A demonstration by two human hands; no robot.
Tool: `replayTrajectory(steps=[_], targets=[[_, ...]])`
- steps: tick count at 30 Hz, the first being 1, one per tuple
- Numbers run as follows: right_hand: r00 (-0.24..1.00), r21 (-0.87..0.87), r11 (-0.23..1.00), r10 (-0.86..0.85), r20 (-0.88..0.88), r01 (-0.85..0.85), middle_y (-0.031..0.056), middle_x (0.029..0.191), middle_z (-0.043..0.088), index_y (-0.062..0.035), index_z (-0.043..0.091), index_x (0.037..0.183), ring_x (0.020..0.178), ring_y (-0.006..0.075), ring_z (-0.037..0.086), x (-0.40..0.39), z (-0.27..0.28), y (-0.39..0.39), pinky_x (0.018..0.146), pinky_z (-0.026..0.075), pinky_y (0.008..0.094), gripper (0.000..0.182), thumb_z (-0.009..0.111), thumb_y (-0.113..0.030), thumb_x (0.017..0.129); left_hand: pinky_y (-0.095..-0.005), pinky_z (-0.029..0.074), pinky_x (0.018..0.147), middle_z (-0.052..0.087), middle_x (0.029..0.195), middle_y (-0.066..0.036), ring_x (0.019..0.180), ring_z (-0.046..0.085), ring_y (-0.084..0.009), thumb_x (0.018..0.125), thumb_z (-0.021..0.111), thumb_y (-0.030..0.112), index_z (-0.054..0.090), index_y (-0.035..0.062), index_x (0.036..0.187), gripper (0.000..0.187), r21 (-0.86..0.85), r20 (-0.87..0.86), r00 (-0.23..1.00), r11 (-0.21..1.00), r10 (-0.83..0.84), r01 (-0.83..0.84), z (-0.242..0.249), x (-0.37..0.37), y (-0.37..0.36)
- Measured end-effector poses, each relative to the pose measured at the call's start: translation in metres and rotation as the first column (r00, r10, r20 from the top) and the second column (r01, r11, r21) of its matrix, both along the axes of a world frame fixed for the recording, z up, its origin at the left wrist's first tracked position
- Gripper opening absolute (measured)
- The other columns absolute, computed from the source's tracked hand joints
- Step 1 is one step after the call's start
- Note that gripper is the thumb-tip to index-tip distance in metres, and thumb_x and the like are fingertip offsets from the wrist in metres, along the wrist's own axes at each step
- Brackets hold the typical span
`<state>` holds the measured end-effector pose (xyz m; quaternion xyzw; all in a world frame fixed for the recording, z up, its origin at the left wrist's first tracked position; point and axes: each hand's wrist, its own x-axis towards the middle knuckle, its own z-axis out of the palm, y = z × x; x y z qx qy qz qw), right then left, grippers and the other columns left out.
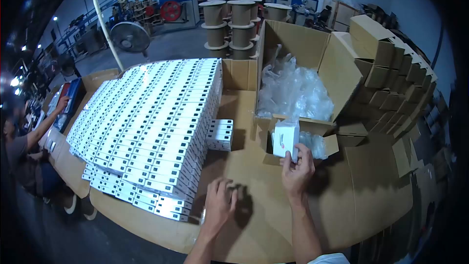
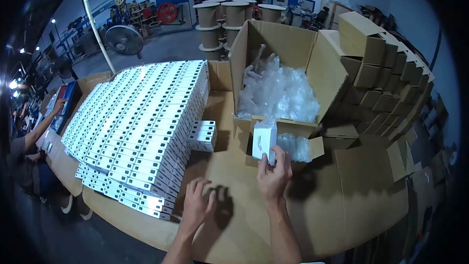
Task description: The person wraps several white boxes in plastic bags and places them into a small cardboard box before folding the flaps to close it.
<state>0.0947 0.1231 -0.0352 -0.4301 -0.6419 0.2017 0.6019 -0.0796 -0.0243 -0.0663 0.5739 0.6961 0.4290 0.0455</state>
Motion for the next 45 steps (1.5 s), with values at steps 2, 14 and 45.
replayTrajectory(steps=[2, 14, 45], targets=[[0.995, 0.041, 0.998, -0.057, 0.087, 0.054, 0.0152, 0.100, 0.062, 0.0018, 0.059, 0.113, 0.080, 0.0288, 0.067, -0.012, -0.005, 0.007, 0.059, 0.059, 0.0380, 0.028, 0.071, 0.004, 0.087, -0.0465, 0.047, 0.102, 0.055, 0.127, -0.022, 0.119, 0.055, -0.0416, 0.088, 0.070, 0.005, 0.056, -0.0020, 0.127, 0.042, -0.002, 0.009, 0.999, 0.999, 0.043, -0.043, -0.009, -0.007, 0.019], [0.928, 0.061, 0.998, -0.023, 0.371, 0.000, 0.0233, 0.102, 0.063, 0.0029, 0.059, 0.112, 0.089, 0.0450, 0.064, -0.028, -0.008, 0.023, 0.075, 0.053, 0.0509, 0.028, 0.067, 0.003, 0.085, -0.0470, 0.046, 0.109, 0.043, 0.145, -0.027, 0.131, 0.049, -0.0464, 0.088, 0.066, 0.001, 0.041, -0.0047, 0.144, 0.061, 0.086, 0.003, 0.996, 0.992, 0.094, -0.094, -0.027, -0.056, 0.112], [0.251, -0.373, 0.924, 0.343, 0.905, 0.082, 0.0212, 0.098, 0.073, -0.0103, 0.039, 0.146, 0.092, 0.0392, 0.071, -0.036, -0.005, 0.044, 0.073, 0.052, 0.0530, 0.073, 0.061, -0.058, 0.095, -0.0290, 0.062, 0.081, 0.049, 0.132, -0.015, 0.108, 0.065, -0.0211, 0.094, 0.067, -0.002, 0.066, -0.0064, 0.105, 0.012, 0.272, 0.353, 0.925, 0.931, 0.140, -0.245, 0.001, 0.005, 0.006]])
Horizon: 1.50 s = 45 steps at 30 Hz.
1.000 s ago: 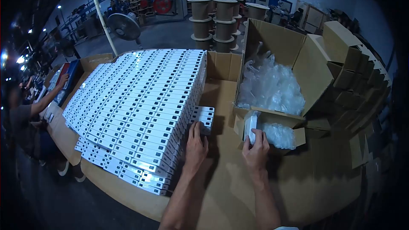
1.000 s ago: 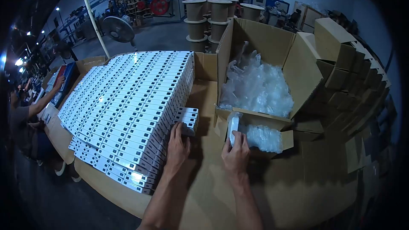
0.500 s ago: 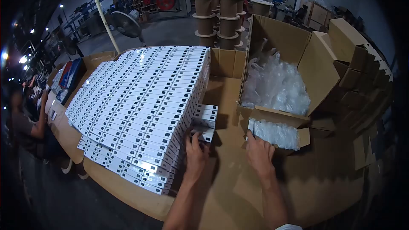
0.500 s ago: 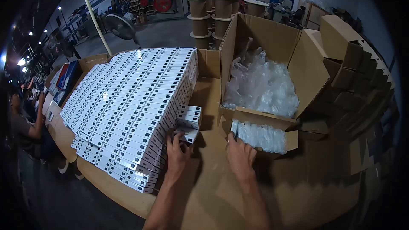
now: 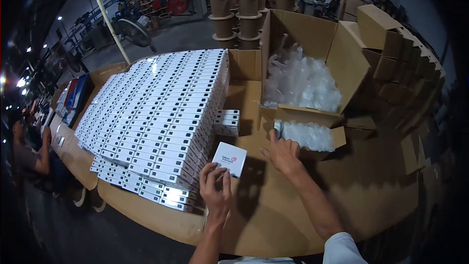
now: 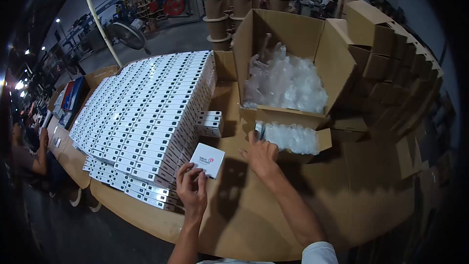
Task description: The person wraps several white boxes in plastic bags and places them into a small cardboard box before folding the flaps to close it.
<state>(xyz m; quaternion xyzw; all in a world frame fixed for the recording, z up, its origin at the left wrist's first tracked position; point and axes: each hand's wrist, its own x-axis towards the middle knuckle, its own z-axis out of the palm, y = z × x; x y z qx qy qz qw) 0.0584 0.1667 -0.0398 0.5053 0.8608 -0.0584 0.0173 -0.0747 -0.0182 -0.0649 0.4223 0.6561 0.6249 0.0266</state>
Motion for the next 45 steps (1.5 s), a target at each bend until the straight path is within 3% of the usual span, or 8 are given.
replayTrajectory(steps=[6, 11, 16, 20, 26, 32, 38, 45], targets=[[0.704, 0.096, 0.993, 0.121, -0.700, -0.075, 0.0245, 0.133, 0.062, -0.0076, 0.030, 0.156, 0.102, 0.0449, 0.068, 0.053, 0.030, -0.103, 0.080, 0.057, 0.0513, 0.079, 0.071, -0.035, 0.094, -0.0319, 0.054, 0.092, 0.044, 0.129, -0.012, 0.116, 0.055, -0.0198, 0.083, 0.071, -0.011, 0.055, -0.0003, 0.117, 0.038, 0.114, 0.257, 0.957, 0.987, -0.136, 0.109, 0.017, 0.049, -0.037], [0.100, -0.539, 0.748, -0.547, -0.831, -0.386, 0.0120, 0.119, 0.066, -0.0068, 0.043, 0.150, 0.103, 0.0170, 0.065, 0.106, -0.008, -0.158, 0.080, 0.058, 0.0336, 0.066, 0.075, -0.008, 0.092, -0.0310, 0.046, 0.098, 0.049, 0.122, -0.013, 0.113, 0.052, -0.0199, 0.082, 0.072, -0.008, 0.048, -0.0019, 0.124, 0.048, 0.071, 0.446, 0.837, 0.945, -0.316, 0.319, 0.021, 0.102, -0.057], [0.045, -0.528, 0.817, -0.533, -0.845, -0.230, 0.0059, 0.104, 0.066, -0.0020, 0.050, 0.142, 0.090, 0.0097, 0.064, 0.158, -0.051, -0.170, 0.069, 0.057, 0.0270, 0.051, 0.072, -0.008, 0.096, -0.0317, 0.059, 0.076, 0.071, 0.093, -0.013, 0.085, 0.069, -0.0189, 0.095, 0.067, 0.003, 0.063, -0.0037, 0.108, 0.014, -0.044, 0.538, 0.755, 0.882, -0.375, 0.469, -0.010, 0.105, -0.038], [-0.050, -0.603, 0.771, -0.623, -0.780, -0.205, 0.0064, 0.101, 0.066, -0.0028, 0.050, 0.141, 0.083, 0.0110, 0.066, 0.190, -0.046, -0.164, 0.063, 0.059, 0.0268, 0.047, 0.069, -0.008, 0.098, -0.0396, 0.052, 0.072, 0.068, 0.090, -0.016, 0.081, 0.066, -0.0309, 0.088, 0.073, 0.004, 0.067, 0.0003, 0.099, 0.013, -0.160, -0.295, 0.853, 0.903, -0.430, 0.400, 0.046, 0.076, 0.056], [0.043, -0.568, 0.799, -0.572, -0.819, -0.198, 0.0082, 0.100, 0.064, 0.0007, 0.065, 0.125, 0.085, 0.0145, 0.067, 0.212, -0.044, -0.143, 0.063, 0.062, 0.0302, 0.027, 0.066, -0.008, 0.099, -0.0500, 0.052, 0.083, 0.068, 0.103, -0.015, 0.093, 0.065, -0.0393, 0.078, 0.084, 0.012, 0.063, 0.0056, 0.116, 0.044, 0.007, -0.776, 0.598, 0.944, -0.202, 0.328, 0.128, 0.060, 0.258], [-0.039, -0.591, 0.794, -0.601, -0.798, -0.141, 0.0092, 0.090, 0.067, 0.0030, 0.070, 0.115, 0.071, 0.0155, 0.067, 0.213, -0.020, -0.139, 0.058, 0.062, 0.0320, 0.021, 0.057, -0.009, 0.104, -0.0506, 0.053, 0.081, 0.070, 0.093, -0.026, 0.090, 0.069, -0.0454, 0.081, 0.079, 0.020, 0.066, -0.0032, 0.107, 0.037, -0.476, -0.636, 0.574, 0.848, -0.515, 0.233, 0.139, 0.018, 0.360], [-0.032, -0.543, 0.827, -0.552, -0.833, -0.142, 0.0105, 0.094, 0.068, 0.0044, 0.070, 0.112, 0.072, 0.0167, 0.068, 0.234, -0.032, -0.137, 0.058, 0.063, 0.0323, 0.021, 0.055, -0.008, 0.104, -0.0475, 0.052, 0.083, 0.071, 0.097, -0.028, 0.096, 0.069, -0.0454, 0.093, 0.066, 0.020, 0.063, -0.0042, 0.109, 0.029, -0.349, -0.403, 0.832, 0.905, -0.381, 0.245, 0.185, 0.012, 0.352], [-0.079, -0.481, 0.867, -0.493, -0.866, -0.132, 0.0108, 0.099, 0.065, 0.0055, 0.070, 0.110, 0.082, 0.0175, 0.067, 0.232, -0.034, -0.129, 0.073, 0.064, 0.0340, 0.017, 0.060, -0.004, 0.100, -0.0309, 0.052, 0.079, 0.068, 0.093, -0.009, 0.083, 0.065, -0.0162, 0.101, 0.058, 0.006, 0.056, -0.0007, 0.111, 0.012, 0.068, -0.144, 0.831, 0.833, -0.537, 0.550, 0.188, 0.017, 0.294]])
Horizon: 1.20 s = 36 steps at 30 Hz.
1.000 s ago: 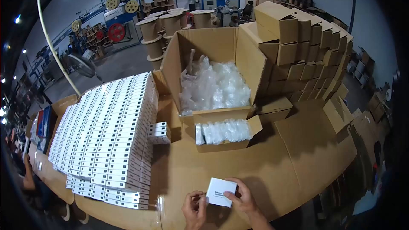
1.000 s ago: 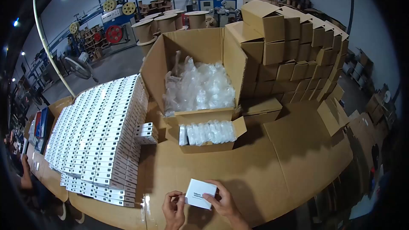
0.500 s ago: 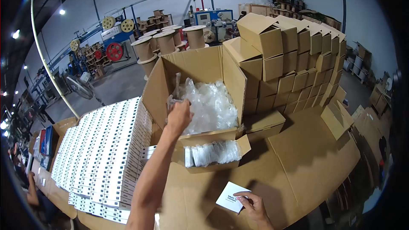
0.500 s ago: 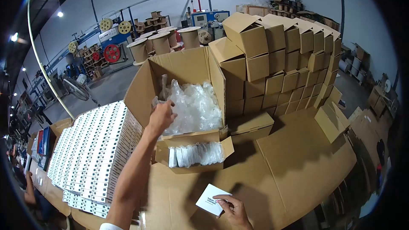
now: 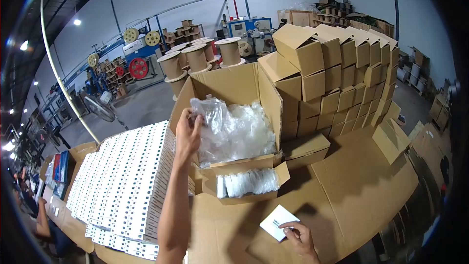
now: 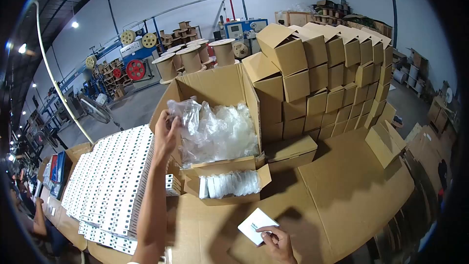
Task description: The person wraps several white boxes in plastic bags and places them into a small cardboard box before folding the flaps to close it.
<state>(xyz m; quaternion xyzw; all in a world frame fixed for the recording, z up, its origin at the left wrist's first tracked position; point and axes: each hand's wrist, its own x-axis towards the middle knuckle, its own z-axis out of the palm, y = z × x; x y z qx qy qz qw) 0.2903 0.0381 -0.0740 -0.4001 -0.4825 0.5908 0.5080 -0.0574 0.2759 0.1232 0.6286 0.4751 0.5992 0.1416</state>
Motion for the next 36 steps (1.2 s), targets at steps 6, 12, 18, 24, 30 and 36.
replayTrajectory(steps=[6, 12, 18, 24, 30, 36], targets=[[0.999, 0.255, 0.967, -0.022, 0.032, 0.013, 0.0165, 0.133, 0.049, 0.0057, 0.066, 0.123, 0.115, 0.0273, 0.062, -0.027, 0.032, 0.010, 0.093, 0.061, 0.0386, 0.034, 0.072, -0.005, 0.092, -0.0278, 0.050, 0.084, 0.066, 0.105, -0.005, 0.095, 0.062, -0.0110, 0.103, 0.055, 0.002, 0.055, -0.0010, 0.120, 0.017, -0.011, 0.345, 0.912, 0.970, -0.223, 0.241, -0.024, 0.049, -0.123], [0.996, 0.253, 0.966, 0.072, -0.054, -0.056, 0.0146, 0.137, 0.048, 0.0053, 0.057, 0.136, 0.122, 0.0263, 0.059, -0.058, 0.074, 0.027, 0.096, 0.058, 0.0375, 0.058, 0.081, -0.018, 0.088, -0.0263, 0.045, 0.090, 0.063, 0.110, -0.003, 0.101, 0.057, -0.0100, 0.106, 0.055, 0.009, 0.057, -0.0010, 0.125, 0.022, -0.231, 0.513, 0.832, 0.900, -0.211, 0.371, -0.097, 0.087, -0.230], [1.000, 0.172, 0.985, -0.027, 0.014, 0.025, 0.0021, 0.094, 0.062, 0.0037, 0.069, 0.099, 0.084, 0.0079, 0.059, -0.079, 0.047, -0.003, 0.077, 0.050, 0.0246, 0.013, 0.075, -0.006, 0.093, -0.0280, 0.046, 0.079, 0.061, 0.091, -0.003, 0.086, 0.053, -0.0108, 0.108, 0.048, 0.013, 0.061, -0.0052, 0.111, 0.023, -0.432, 0.319, 0.939, 0.861, -0.131, 0.267, -0.133, 0.087, -0.289], [0.996, 0.067, 0.996, -0.054, -0.072, 0.058, 0.0006, 0.101, 0.059, 0.0021, 0.065, 0.091, 0.085, 0.0059, 0.058, -0.078, 0.020, -0.041, 0.077, 0.049, 0.0226, 0.010, 0.073, -0.003, 0.093, -0.0285, 0.047, 0.084, 0.065, 0.105, -0.005, 0.098, 0.057, -0.0108, 0.104, 0.054, 0.009, 0.063, -0.0021, 0.112, 0.016, -0.404, 0.588, 0.806, 0.839, -0.068, 0.365, -0.164, 0.077, -0.321], [0.994, 0.235, 0.972, -0.003, 0.111, -0.023, 0.0099, 0.110, 0.060, 0.0077, 0.071, 0.103, 0.094, 0.0125, 0.063, -0.082, 0.026, -0.052, 0.076, 0.055, 0.0263, 0.014, 0.072, -0.003, 0.094, -0.0228, 0.049, 0.065, 0.065, 0.076, 0.000, 0.070, 0.059, -0.0075, 0.099, 0.069, 0.012, 0.069, -0.0019, 0.096, 0.015, -0.398, 0.472, 0.881, 0.901, 0.042, 0.170, -0.153, 0.082, -0.317], [0.982, 0.157, 0.987, -0.063, 0.179, 0.034, 0.0072, 0.104, 0.064, 0.0055, 0.073, 0.097, 0.095, 0.0131, 0.062, -0.087, 0.032, -0.056, 0.083, 0.050, 0.0270, 0.025, 0.063, -0.017, 0.103, -0.0233, 0.049, 0.064, 0.067, 0.079, -0.002, 0.072, 0.059, -0.0066, 0.102, 0.063, 0.008, 0.069, -0.0035, 0.093, 0.015, -0.462, 0.349, 0.936, 0.878, 0.053, 0.123, -0.164, 0.072, -0.323]])
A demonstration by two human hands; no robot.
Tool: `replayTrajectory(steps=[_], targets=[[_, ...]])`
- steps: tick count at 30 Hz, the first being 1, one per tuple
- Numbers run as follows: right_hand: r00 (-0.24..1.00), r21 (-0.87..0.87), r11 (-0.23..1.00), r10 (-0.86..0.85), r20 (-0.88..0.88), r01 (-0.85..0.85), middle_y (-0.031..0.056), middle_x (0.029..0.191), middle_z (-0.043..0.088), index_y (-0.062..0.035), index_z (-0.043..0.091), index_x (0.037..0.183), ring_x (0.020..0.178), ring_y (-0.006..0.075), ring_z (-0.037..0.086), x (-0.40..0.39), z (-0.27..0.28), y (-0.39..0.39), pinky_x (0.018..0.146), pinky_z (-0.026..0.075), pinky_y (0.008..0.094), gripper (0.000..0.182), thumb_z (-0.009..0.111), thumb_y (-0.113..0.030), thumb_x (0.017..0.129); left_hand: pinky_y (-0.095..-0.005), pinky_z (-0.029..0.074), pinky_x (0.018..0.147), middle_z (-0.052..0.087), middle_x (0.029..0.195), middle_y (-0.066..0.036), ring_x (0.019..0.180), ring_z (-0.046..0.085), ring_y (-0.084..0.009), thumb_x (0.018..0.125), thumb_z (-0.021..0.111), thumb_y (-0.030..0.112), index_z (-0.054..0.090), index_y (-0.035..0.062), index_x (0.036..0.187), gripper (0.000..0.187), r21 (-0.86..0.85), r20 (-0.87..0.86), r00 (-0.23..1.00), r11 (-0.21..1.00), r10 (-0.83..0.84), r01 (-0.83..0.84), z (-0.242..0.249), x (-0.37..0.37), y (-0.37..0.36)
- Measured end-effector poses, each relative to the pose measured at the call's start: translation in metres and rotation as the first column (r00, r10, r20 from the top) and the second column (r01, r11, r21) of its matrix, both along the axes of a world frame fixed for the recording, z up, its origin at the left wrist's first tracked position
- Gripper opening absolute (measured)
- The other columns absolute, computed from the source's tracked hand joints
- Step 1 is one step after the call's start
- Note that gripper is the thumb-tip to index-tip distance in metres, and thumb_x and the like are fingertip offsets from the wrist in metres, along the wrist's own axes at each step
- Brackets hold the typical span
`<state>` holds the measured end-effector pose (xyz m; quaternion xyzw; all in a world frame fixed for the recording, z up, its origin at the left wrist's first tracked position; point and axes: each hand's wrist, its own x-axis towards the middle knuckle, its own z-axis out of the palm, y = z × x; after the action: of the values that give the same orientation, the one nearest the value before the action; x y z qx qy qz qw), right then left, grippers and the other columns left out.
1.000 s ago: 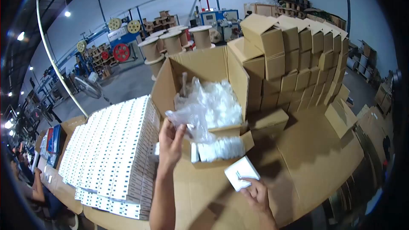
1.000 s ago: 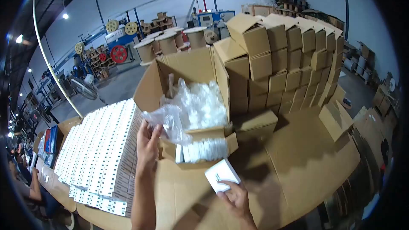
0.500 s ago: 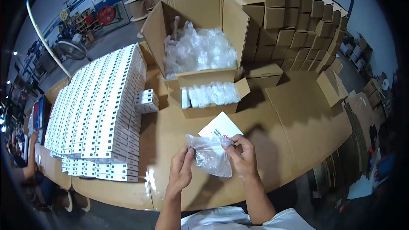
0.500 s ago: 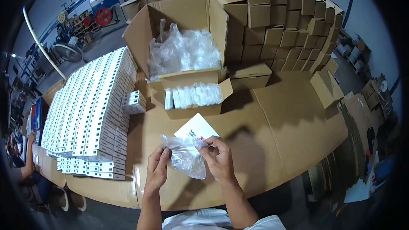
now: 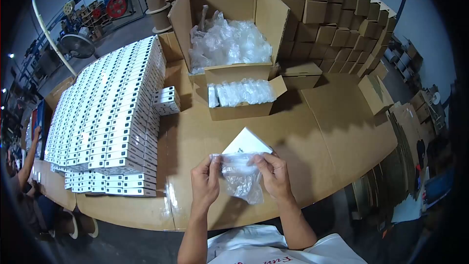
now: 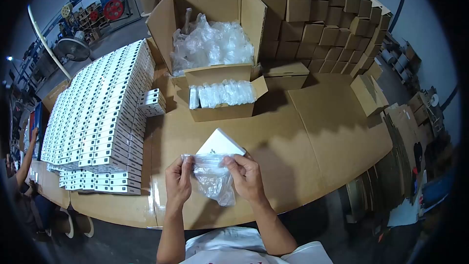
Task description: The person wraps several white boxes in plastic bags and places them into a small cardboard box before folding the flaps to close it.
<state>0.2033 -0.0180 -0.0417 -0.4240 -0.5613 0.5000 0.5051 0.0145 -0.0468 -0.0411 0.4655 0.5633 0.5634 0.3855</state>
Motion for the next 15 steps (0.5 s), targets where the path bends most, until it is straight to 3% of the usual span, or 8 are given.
replayTrajectory(steps=[1, 2, 5, 6, 10, 12, 14, 15], targets=[[1.000, -0.010, 1.000, -0.030, 0.000, 0.030, 0.0060, 0.101, 0.065, 0.0049, 0.073, 0.094, 0.096, 0.0128, 0.060, -0.003, 0.002, -0.001, 0.085, 0.048, 0.0271, 0.029, 0.061, -0.020, 0.105, -0.0233, 0.049, 0.064, 0.068, 0.080, -0.002, 0.073, 0.059, -0.0067, 0.102, 0.062, 0.007, 0.069, -0.0034, 0.094, 0.015, -0.022, -0.044, 0.999, 0.999, 0.028, -0.029, -0.001, -0.002, -0.001], [0.992, -0.061, 0.995, -0.086, -0.093, 0.080, 0.0083, 0.103, 0.062, 0.0067, 0.072, 0.099, 0.091, 0.0137, 0.062, -0.008, 0.000, -0.002, 0.084, 0.050, 0.0280, 0.026, 0.061, -0.017, 0.105, -0.0231, 0.050, 0.063, 0.068, 0.081, -0.002, 0.073, 0.060, -0.0068, 0.101, 0.064, 0.007, 0.068, -0.0033, 0.100, 0.011, -0.001, 0.129, 0.990, 0.998, 0.060, -0.061, 0.002, 0.004, 0.000], [0.981, -0.019, 0.984, -0.180, -0.064, 0.180, 0.0087, 0.103, 0.062, 0.0074, 0.069, 0.099, 0.091, 0.0142, 0.062, -0.013, 0.001, 0.000, 0.082, 0.050, 0.0291, 0.030, 0.060, -0.020, 0.106, -0.0229, 0.049, 0.060, 0.067, 0.081, -0.003, 0.072, 0.060, -0.0055, 0.098, 0.070, 0.010, 0.065, -0.0039, 0.105, 0.016, -0.053, 0.319, 0.948, 0.998, -0.002, 0.020, 0.015, 0.016, -0.009], [0.978, 0.014, 0.980, -0.199, -0.060, 0.201, 0.0086, 0.101, 0.062, 0.0077, 0.068, 0.098, 0.090, 0.0141, 0.061, -0.013, 0.000, 0.001, 0.081, 0.050, 0.0292, 0.030, 0.059, -0.020, 0.106, -0.0231, 0.048, 0.056, 0.067, 0.079, -0.004, 0.067, 0.059, -0.0056, 0.095, 0.074, 0.012, 0.064, -0.0044, 0.106, 0.022, -0.035, 0.295, 0.955, 0.999, -0.029, 0.041, 0.011, 0.021, -0.011], [0.960, 0.111, 0.956, -0.278, 0.042, 0.272, 0.0076, 0.094, 0.060, 0.0086, 0.064, 0.094, 0.083, 0.0130, 0.058, -0.007, -0.009, 0.011, 0.075, 0.048, 0.0288, 0.033, 0.058, -0.021, 0.106, -0.0229, 0.046, 0.051, 0.068, 0.082, -0.004, 0.062, 0.059, -0.0071, 0.099, 0.068, 0.011, 0.065, -0.0023, 0.111, 0.018, -0.282, 0.256, 0.949, 0.924, -0.186, 0.257, 0.009, 0.003, -0.024], [0.946, 0.140, 0.944, -0.312, 0.090, 0.298, 0.0048, 0.087, 0.058, 0.0076, 0.063, 0.091, 0.078, 0.0109, 0.054, -0.004, -0.006, 0.013, 0.070, 0.046, 0.0277, 0.033, 0.058, -0.021, 0.107, -0.0228, 0.046, 0.052, 0.068, 0.082, -0.004, 0.062, 0.059, -0.0074, 0.101, 0.064, 0.011, 0.064, -0.0031, 0.114, 0.019, -0.158, 0.248, 0.952, 0.962, -0.178, 0.221, -0.001, -0.003, -0.026], [0.964, 0.022, 0.964, -0.266, -0.009, 0.266, 0.0035, 0.085, 0.057, 0.0064, 0.064, 0.090, 0.077, 0.0100, 0.054, -0.001, -0.005, 0.012, 0.070, 0.046, 0.0273, 0.032, 0.058, -0.021, 0.107, -0.0240, 0.048, 0.058, 0.067, 0.080, -0.004, 0.064, 0.060, -0.0085, 0.106, 0.055, 0.011, 0.063, -0.0036, 0.118, 0.021, -0.013, 0.210, 0.966, 0.987, -0.154, 0.160, -0.004, -0.007, -0.028], [0.967, -0.037, 0.969, -0.246, -0.062, 0.244, 0.0029, 0.085, 0.057, 0.0058, 0.064, 0.090, 0.077, 0.0095, 0.054, 0.000, -0.005, 0.010, 0.070, 0.045, 0.0271, 0.032, 0.058, -0.021, 0.107, -0.0267, 0.050, 0.068, 0.069, 0.095, -0.008, 0.083, 0.064, -0.0123, 0.102, 0.059, 0.007, 0.060, -0.0014, 0.127, 0.026, 0.030, 0.183, 0.972, 0.989, -0.151, 0.148, 0.000, -0.015, -0.029]])
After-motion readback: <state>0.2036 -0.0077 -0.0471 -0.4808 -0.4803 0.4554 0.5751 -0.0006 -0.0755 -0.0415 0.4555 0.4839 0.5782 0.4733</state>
